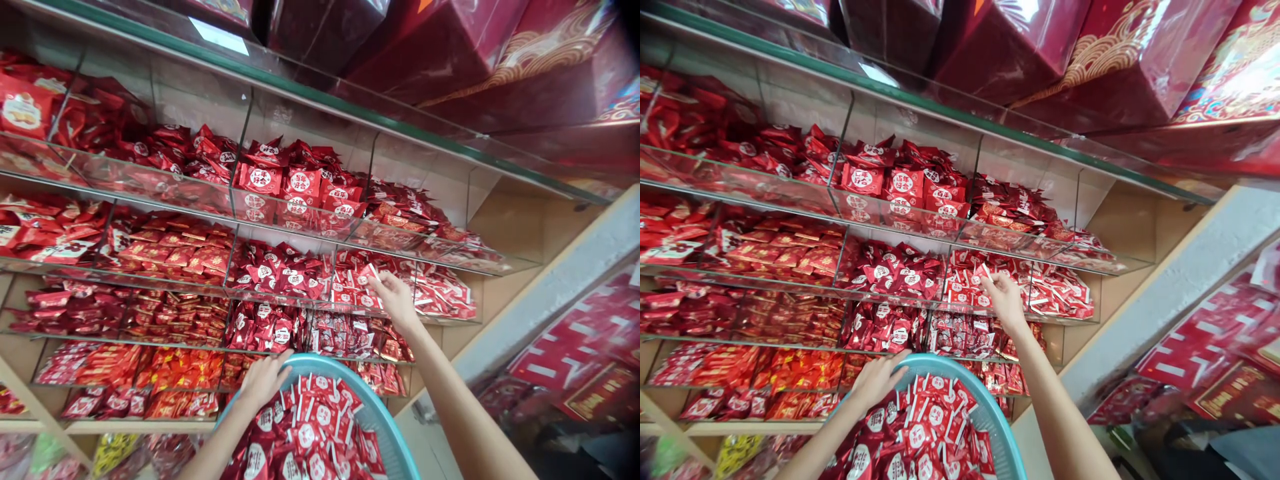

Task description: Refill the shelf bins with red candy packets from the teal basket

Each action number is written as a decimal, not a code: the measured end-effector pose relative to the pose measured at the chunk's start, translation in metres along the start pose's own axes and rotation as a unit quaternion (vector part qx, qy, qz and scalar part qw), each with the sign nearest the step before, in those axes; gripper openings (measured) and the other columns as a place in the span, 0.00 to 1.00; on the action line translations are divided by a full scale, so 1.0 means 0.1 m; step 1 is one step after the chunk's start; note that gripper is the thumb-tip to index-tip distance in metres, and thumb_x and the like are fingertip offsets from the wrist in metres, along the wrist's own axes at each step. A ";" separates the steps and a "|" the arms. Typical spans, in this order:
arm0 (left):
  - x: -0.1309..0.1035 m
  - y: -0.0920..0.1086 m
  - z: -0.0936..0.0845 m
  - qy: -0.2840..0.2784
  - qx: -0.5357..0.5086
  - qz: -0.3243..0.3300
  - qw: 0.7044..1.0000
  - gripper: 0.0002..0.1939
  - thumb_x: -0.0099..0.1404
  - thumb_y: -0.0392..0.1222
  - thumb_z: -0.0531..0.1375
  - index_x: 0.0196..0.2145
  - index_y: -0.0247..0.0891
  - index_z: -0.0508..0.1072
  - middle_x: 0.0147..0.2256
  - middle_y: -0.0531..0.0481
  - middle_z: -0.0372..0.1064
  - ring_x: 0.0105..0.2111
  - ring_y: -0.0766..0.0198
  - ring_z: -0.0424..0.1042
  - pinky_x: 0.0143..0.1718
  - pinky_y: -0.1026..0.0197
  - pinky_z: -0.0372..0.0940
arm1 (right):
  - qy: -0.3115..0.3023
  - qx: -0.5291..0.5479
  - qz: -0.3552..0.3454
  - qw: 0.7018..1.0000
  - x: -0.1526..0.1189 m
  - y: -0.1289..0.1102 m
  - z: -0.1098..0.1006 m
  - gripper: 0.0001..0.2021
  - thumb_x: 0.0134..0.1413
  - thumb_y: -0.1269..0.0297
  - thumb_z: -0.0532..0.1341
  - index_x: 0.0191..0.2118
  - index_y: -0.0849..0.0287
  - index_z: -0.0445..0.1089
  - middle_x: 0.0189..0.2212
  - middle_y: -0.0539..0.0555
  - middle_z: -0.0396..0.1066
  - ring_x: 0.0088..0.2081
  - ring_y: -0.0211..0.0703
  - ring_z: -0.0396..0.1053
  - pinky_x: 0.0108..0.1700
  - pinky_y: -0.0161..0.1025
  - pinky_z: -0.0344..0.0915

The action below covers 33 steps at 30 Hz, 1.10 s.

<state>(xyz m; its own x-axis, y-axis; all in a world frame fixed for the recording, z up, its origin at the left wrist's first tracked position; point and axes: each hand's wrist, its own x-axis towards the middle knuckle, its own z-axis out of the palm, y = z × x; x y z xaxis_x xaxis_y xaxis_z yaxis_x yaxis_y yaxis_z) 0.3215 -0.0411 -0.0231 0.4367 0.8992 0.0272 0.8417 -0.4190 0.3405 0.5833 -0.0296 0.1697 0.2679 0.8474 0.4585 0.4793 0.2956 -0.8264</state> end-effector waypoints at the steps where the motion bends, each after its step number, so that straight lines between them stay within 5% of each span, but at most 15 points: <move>1: 0.00 -0.01 -0.01 -0.003 -0.006 0.004 1.000 0.24 0.64 0.53 0.40 0.57 0.50 0.53 0.36 0.46 0.71 0.36 0.57 0.70 0.37 0.58 0.61 | -0.013 0.057 0.021 0.998 -0.12 -0.03 0.01 0.14 0.44 0.52 0.59 0.28 0.60 0.64 0.24 0.49 0.66 0.28 0.38 0.64 0.34 0.37 0.61; 8: 0.01 -0.13 -0.05 -0.025 -0.153 0.062 0.986 0.21 0.63 0.46 0.46 0.55 0.56 0.55 0.45 0.55 0.69 0.42 0.63 0.68 0.42 0.64 0.59 | -0.212 0.175 0.179 0.945 -1.20 0.29 0.40 0.13 0.47 0.54 0.59 0.29 0.60 0.67 0.26 0.52 0.70 0.29 0.39 0.67 0.35 0.38 0.63; 12: 0.03 -0.15 -0.05 -0.039 -0.207 0.070 0.975 0.21 0.62 0.44 0.47 0.53 0.54 0.58 0.47 0.57 0.67 0.43 0.63 0.67 0.44 0.63 0.59 | -0.207 0.213 0.264 0.918 -1.58 0.71 0.74 0.15 0.44 0.52 0.60 0.28 0.60 0.66 0.25 0.51 0.70 0.30 0.40 0.68 0.37 0.39 0.64; 17: 0.06 -0.18 -0.01 -0.035 -0.277 0.101 0.955 0.20 0.62 0.45 0.47 0.52 0.50 0.61 0.50 0.57 0.63 0.48 0.63 0.64 0.49 0.61 0.57 | -0.175 0.237 0.292 0.910 -1.72 0.99 0.96 0.16 0.41 0.50 0.62 0.29 0.60 0.65 0.25 0.51 0.70 0.30 0.39 0.69 0.37 0.38 0.64; 25: 0.09 -0.23 0.09 -0.031 -0.263 0.056 0.963 0.16 0.59 0.44 0.50 0.40 0.43 0.73 0.41 0.54 0.71 0.40 0.64 0.68 0.44 0.63 0.60 | -0.170 0.246 0.282 0.912 -1.73 1.03 1.02 0.17 0.39 0.49 0.62 0.29 0.59 0.64 0.26 0.49 0.68 0.32 0.42 0.70 0.40 0.42 0.65; 33: 0.11 -0.19 0.04 -0.054 -0.308 0.086 0.946 0.16 0.57 0.51 0.54 0.33 0.38 0.75 0.33 0.52 0.72 0.34 0.66 0.67 0.39 0.66 0.59 | -0.193 0.211 0.251 0.925 -1.78 1.09 1.07 0.18 0.40 0.47 0.61 0.27 0.58 0.61 0.25 0.49 0.66 0.32 0.42 0.68 0.38 0.41 0.65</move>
<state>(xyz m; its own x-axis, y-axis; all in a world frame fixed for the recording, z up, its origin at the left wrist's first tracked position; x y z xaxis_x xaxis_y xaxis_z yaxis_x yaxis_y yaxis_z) 0.3114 -0.0241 -0.0327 0.6081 0.7924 0.0482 0.4247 -0.3760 0.8236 0.4980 -0.1010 -0.0367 0.0104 0.9947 -0.1022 -0.0151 -0.1021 -0.9947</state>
